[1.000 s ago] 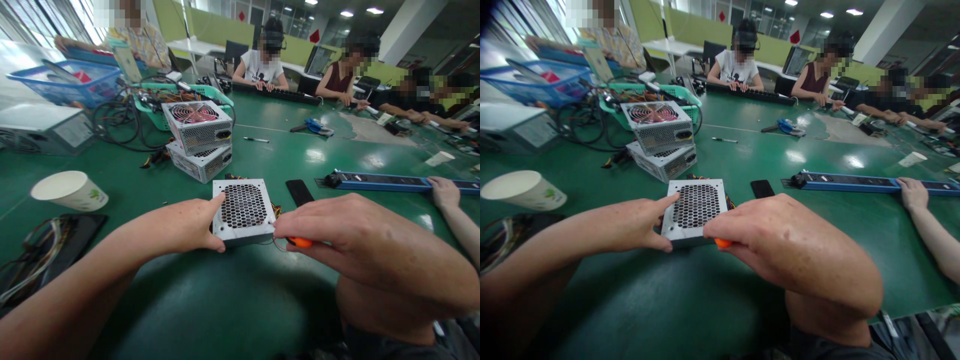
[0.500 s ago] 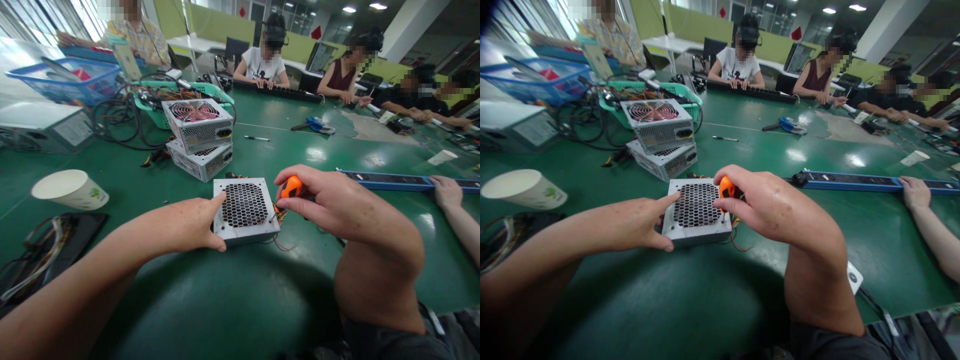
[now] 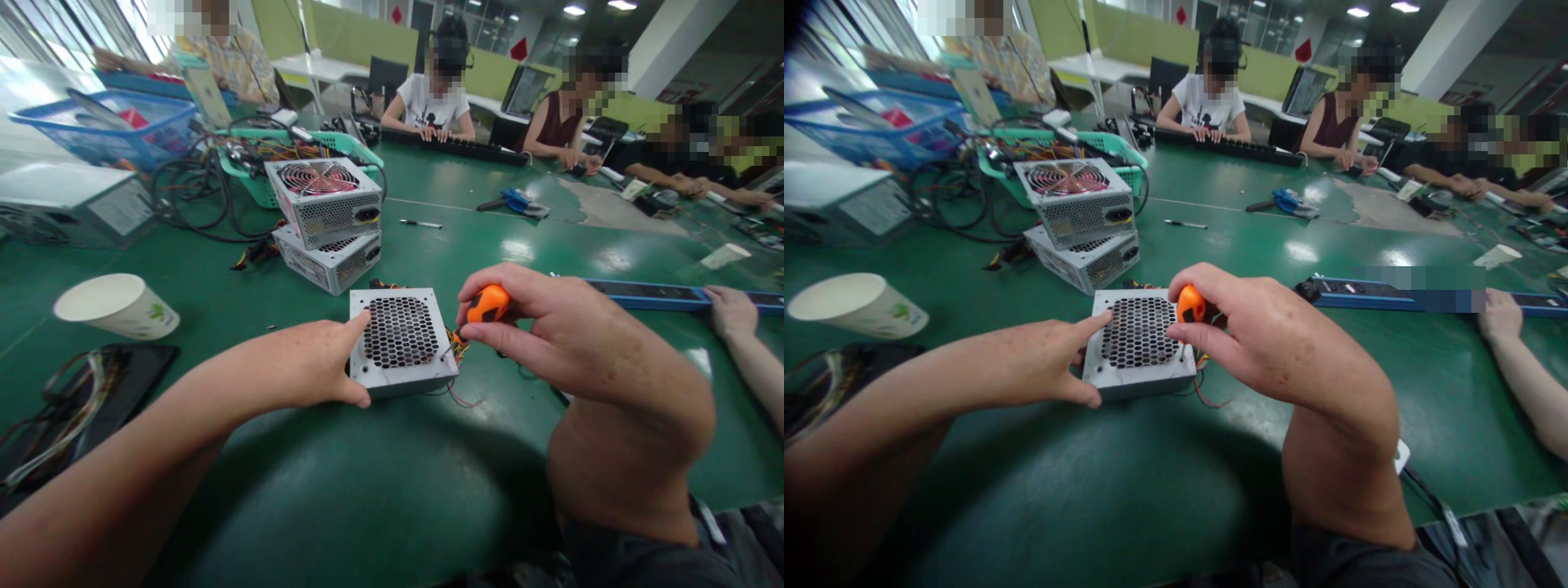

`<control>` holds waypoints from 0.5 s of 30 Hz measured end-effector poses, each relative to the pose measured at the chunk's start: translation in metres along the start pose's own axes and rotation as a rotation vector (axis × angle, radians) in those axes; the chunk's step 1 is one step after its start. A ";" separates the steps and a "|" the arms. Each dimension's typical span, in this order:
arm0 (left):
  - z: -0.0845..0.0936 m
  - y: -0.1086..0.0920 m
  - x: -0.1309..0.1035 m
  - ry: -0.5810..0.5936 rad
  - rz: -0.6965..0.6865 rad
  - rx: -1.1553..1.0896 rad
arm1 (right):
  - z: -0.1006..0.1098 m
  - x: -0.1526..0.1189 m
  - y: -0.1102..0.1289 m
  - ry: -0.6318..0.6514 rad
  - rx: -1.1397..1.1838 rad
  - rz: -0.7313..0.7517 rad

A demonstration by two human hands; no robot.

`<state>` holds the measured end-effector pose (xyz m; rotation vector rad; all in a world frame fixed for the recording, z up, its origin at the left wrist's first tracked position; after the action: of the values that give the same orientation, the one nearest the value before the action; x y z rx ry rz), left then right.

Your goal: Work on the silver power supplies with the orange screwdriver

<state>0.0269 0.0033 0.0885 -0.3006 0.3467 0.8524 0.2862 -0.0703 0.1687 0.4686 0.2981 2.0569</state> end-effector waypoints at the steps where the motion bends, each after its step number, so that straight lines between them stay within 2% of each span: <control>1: 0.000 0.000 0.000 0.000 -0.001 -0.002 | 0.000 0.000 0.000 0.003 -0.001 0.009; 10: 0.003 -0.002 -0.002 0.000 -0.018 -0.005 | -0.001 -0.001 0.007 0.124 0.036 0.040; 15: 0.000 0.001 -0.001 -0.021 -0.044 0.014 | 0.000 -0.007 0.017 0.207 0.021 0.144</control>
<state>0.0253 0.0027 0.0889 -0.2855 0.3254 0.8089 0.2763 -0.0854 0.1744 0.2966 0.4200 2.2491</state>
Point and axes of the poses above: each hand's wrist, its own x-axis towards the middle knuckle, its own z-axis out of the back of the hand, y = z × x, the point moved 1 cm from there along x, towards the middle knuckle, and after that the axes turned 8 degrees about x, right-handed, at the moved point
